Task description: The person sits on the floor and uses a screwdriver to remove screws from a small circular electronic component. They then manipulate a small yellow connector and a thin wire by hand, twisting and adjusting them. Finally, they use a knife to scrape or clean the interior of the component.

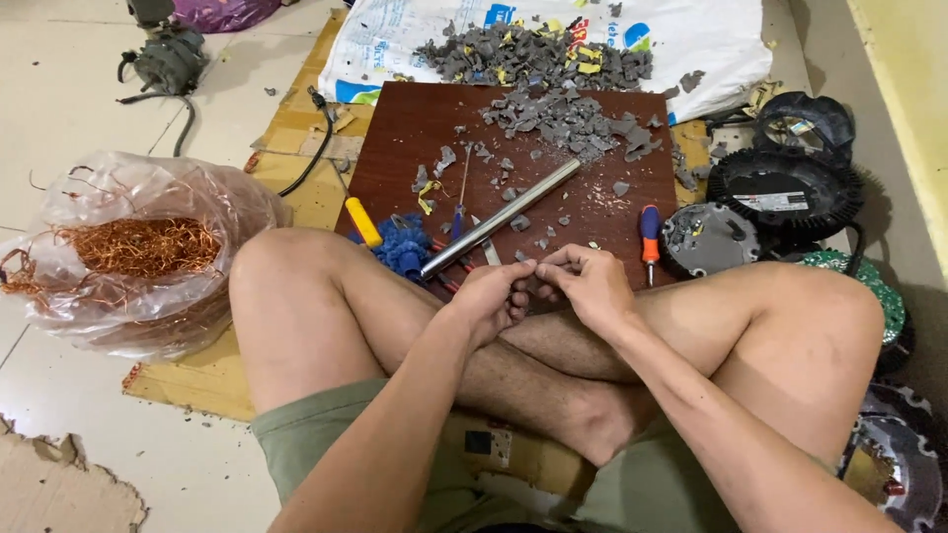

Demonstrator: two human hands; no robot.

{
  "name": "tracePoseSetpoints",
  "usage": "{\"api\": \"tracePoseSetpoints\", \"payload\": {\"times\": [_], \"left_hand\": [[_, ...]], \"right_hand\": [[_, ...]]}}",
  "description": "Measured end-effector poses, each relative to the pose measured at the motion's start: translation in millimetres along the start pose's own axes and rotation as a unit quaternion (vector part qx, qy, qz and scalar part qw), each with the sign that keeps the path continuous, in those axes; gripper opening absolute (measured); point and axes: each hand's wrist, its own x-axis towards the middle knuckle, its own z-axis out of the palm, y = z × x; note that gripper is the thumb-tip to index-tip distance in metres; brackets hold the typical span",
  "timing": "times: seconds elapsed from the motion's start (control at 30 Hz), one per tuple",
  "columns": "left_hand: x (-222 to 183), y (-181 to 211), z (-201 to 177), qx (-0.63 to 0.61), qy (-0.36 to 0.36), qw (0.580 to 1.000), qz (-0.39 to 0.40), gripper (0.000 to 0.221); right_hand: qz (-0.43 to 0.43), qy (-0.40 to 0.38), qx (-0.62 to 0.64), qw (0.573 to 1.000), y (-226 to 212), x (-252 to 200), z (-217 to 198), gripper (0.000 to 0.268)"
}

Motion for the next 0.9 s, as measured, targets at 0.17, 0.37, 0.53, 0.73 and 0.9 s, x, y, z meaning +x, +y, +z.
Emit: {"api": "tracePoseSetpoints", "payload": {"times": [0.17,0.37,0.53,0.73,0.9], "left_hand": [[-3,6,-2,0.024,-0.009,1.0,-0.001,0.023],[-23,17,-10,0.027,-0.018,0.999,-0.012,0.019],[-20,35,-33,-0.01,-0.012,1.0,0.009,0.015],[-127,171,-127,-0.351,0.217,0.889,0.197,0.013],[-79,211,-268,-0.622,0.188,0.72,0.244,0.014]], "right_hand": [[-0.049,0.021,-0.011,0.999,-8,-16,-10,0.015],[-0.083,0.006,-0.001,0.997,-14,-22,-10,0.018],[-0.148,-0.027,-0.041,0.988,-61,-27,-10,0.031],[-0.089,-0.076,-0.067,0.991,-34,-6,13,0.049],[0.016,-0.108,-0.195,0.975,-25,7,18,0.051]]}}
